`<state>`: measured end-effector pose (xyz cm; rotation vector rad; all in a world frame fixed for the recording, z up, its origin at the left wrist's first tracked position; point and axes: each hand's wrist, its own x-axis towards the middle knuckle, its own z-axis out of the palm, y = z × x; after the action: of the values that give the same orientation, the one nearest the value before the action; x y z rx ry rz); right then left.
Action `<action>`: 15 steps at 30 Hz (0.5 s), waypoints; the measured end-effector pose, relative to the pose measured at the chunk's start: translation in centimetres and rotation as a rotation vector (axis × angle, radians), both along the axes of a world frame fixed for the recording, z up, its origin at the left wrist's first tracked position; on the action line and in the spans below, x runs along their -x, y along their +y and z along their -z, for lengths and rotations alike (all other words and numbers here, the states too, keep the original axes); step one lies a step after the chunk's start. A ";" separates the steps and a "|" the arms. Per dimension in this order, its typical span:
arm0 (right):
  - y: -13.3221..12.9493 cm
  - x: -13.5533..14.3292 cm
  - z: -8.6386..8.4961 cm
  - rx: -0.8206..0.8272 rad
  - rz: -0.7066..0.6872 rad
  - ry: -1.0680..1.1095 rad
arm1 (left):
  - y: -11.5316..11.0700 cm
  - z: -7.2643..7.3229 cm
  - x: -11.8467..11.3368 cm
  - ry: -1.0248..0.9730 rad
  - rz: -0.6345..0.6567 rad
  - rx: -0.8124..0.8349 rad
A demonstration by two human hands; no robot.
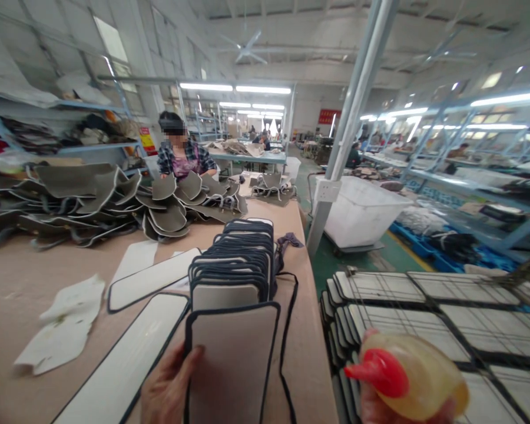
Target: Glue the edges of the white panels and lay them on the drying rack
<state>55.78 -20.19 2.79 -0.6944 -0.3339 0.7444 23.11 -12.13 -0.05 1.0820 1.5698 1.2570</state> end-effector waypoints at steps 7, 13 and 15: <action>-1.7 1.8 -7.7 0.109 0.132 -0.161 | 3.6 -11.6 -2.5 0.319 1.088 -0.189; -3.2 -1.7 -10.9 0.016 0.076 -0.391 | 4.3 -14.9 -9.0 0.440 1.731 -0.181; -3.7 -2.7 -11.3 -0.015 -0.001 -0.439 | 4.1 -15.5 -10.9 0.442 1.831 -0.202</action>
<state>58.53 -23.92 14.05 -0.8420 -0.7389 0.5846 33.96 -8.06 15.48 2.1294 0.1521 -0.1501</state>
